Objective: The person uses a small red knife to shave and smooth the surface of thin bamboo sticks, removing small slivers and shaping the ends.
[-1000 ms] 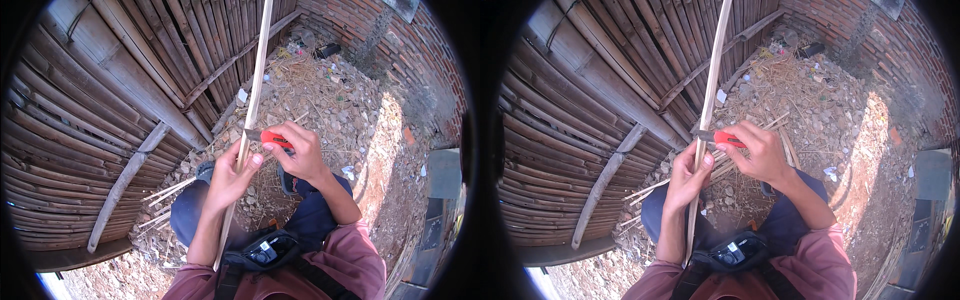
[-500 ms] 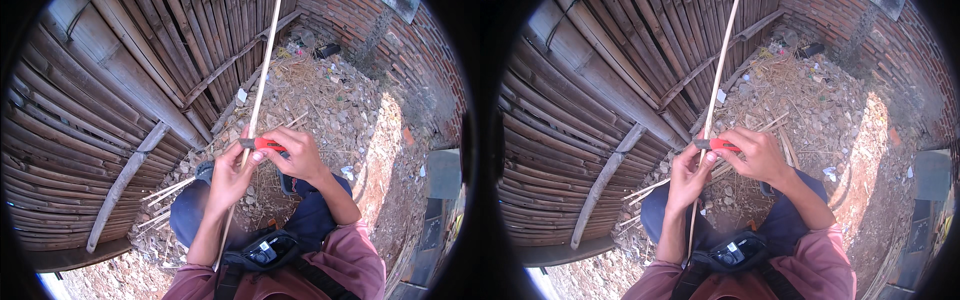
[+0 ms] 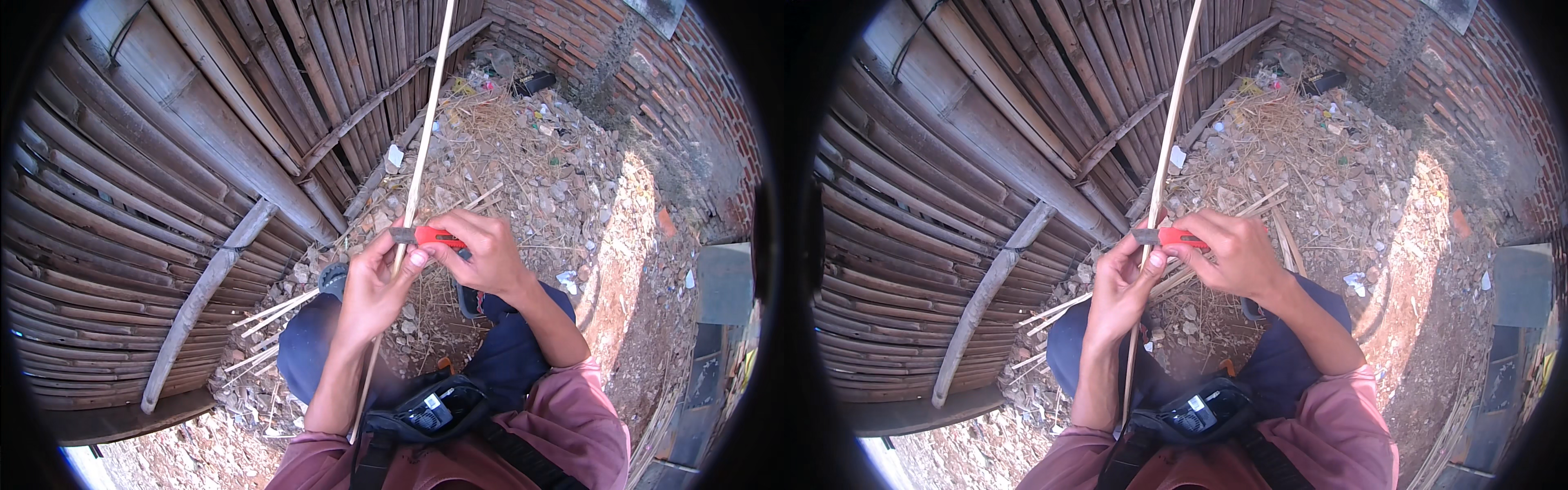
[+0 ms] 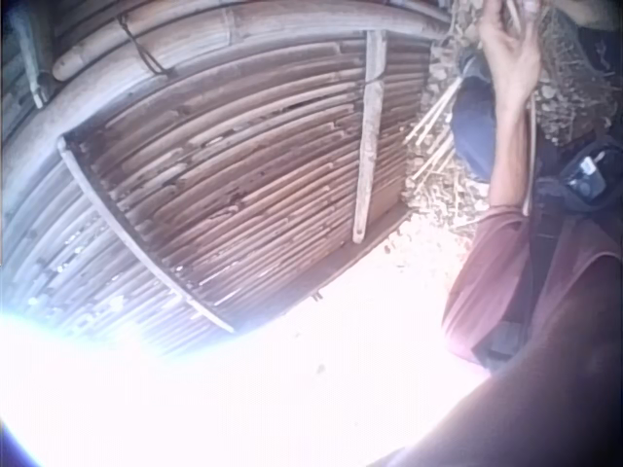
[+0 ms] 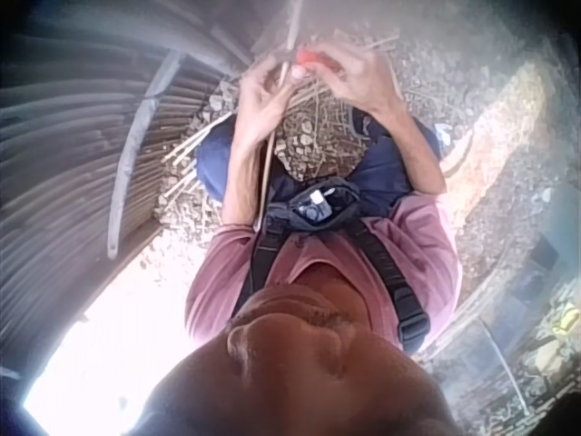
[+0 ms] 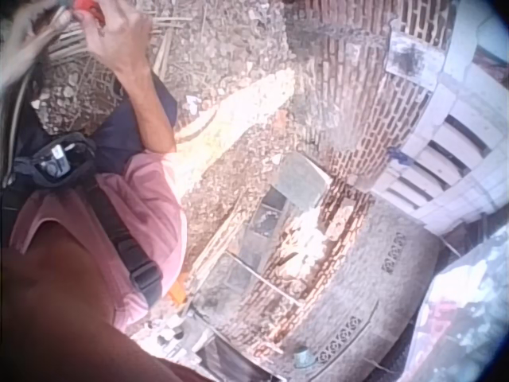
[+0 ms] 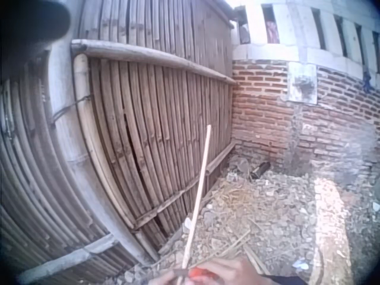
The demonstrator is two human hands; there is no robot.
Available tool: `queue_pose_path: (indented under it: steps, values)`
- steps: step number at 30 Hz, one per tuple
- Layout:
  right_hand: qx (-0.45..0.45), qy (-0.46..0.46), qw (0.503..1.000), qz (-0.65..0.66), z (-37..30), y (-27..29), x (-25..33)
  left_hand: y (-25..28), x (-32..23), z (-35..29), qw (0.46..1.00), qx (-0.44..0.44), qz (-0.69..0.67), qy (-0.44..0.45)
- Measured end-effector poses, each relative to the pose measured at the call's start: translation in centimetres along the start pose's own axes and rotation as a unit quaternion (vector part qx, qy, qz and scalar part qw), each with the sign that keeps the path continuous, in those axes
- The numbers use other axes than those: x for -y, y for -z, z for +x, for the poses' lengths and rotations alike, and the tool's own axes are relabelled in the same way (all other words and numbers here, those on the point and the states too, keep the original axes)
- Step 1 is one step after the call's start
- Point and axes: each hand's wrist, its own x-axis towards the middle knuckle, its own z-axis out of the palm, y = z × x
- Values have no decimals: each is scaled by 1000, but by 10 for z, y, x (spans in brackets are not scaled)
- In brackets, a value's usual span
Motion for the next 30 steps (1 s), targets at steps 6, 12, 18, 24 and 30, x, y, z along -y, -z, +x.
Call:
queue_pose_path:
  steps: [6, 12, 18, 24, 30]
  values:
    - [3, -1, 1000, -3, 1, 1, -1, 2, 2, 1, 1000, -9, 0, 8]
    - [2, 4, 1000, 6, 0, 2, -3, -3, -4, 1, 998, -34, 46, -1]
    - [14, 5, 1000, -2, 1, 4, -2, -2, 3, 3, 993, -45, 98, -57]
    - [18, 13, 1000, 6, 1, 3, -3, -3, 8, 2, 994, -27, 65, -83]
    - [17, 10, 1000, -4, 2, 5, 1, -6, 8, 3, 993, -31, 69, -95]
